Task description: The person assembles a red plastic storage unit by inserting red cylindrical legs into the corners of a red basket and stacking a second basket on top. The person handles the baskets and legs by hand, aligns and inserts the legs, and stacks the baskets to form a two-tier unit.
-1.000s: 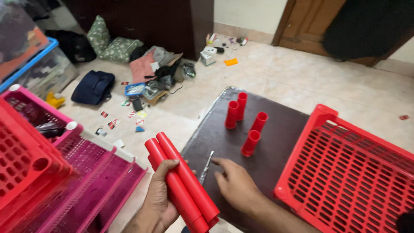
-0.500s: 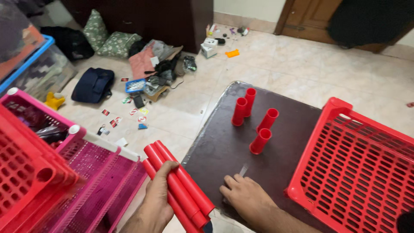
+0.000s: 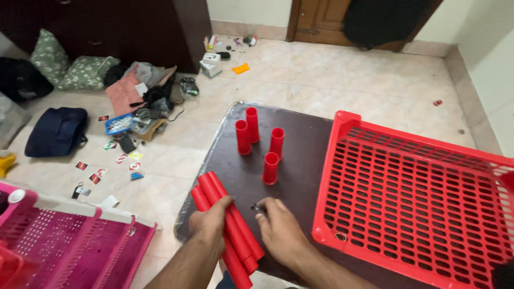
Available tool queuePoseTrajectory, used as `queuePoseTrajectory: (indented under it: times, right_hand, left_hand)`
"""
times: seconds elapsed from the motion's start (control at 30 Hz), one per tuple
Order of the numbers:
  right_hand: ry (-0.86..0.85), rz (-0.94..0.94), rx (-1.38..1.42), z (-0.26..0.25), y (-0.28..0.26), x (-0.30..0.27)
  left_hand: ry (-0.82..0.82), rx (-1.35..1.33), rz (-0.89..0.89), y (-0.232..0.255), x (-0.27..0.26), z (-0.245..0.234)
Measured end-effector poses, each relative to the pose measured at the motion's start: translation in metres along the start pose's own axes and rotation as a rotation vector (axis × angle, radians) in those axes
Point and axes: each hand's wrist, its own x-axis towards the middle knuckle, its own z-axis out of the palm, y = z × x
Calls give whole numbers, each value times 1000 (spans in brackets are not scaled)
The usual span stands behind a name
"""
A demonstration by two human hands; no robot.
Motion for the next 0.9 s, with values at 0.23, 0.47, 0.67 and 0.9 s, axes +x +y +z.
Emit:
queuePoseTrajectory:
  times: [0.23, 0.47, 0.67, 0.9]
  right_hand:
    - [-212, 254, 80, 8, 26, 7]
    - [-197, 178, 17, 2, 24, 11]
    - [-175, 274, -135, -7, 5, 18]
    - [-166, 329, -204, -17, -12, 21]
  left_hand:
    - [64, 202, 16, 5, -9, 19]
    - [40, 275, 87, -1, -21, 18]
    - [28, 225, 198, -2, -22, 13]
    - [16, 143, 233, -14, -5, 4]
